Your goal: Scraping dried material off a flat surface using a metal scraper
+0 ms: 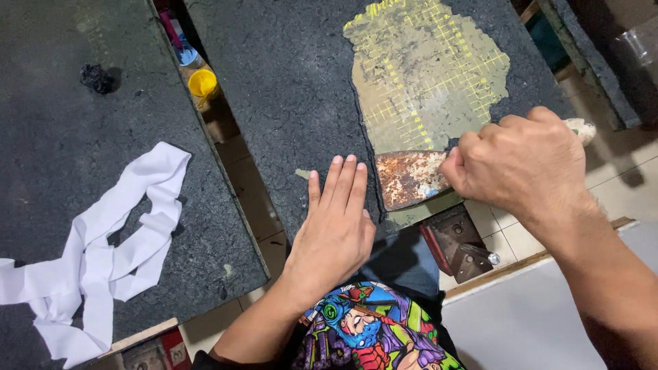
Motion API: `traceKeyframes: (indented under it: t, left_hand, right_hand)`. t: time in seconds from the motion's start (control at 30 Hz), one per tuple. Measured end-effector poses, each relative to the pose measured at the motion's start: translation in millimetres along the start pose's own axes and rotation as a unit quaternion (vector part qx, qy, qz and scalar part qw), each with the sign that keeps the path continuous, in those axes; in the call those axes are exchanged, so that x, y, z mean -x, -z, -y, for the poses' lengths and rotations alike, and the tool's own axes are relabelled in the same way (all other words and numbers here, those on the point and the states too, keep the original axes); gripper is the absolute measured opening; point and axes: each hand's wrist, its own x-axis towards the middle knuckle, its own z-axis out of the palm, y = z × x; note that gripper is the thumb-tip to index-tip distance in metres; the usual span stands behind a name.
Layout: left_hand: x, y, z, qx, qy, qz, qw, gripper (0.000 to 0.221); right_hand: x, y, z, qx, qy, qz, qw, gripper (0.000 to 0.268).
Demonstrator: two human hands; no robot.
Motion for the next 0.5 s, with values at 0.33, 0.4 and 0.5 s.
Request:
traceKeyframes:
  t: [0.33,0.4,0.5]
  left_hand:
    - [0,-3,0,-0.023,0.005,0.006,1.0,0.071]
    - [2,1,0,0.014,0.01,0.003,1.0,0.069]
    - [4,8,5,0.083,0.007,-0.005,0.997,0.065]
  right_hand:
    - [-1,-2,-1,-0.03,-0.008,-0.041,0.999,0.036]
    - [0,5,-5,-0.02,-0.006,-0.043,0.999,0.039]
    - [6,14,-6,-0.001,-0.004,-0.012,1.0,0.043]
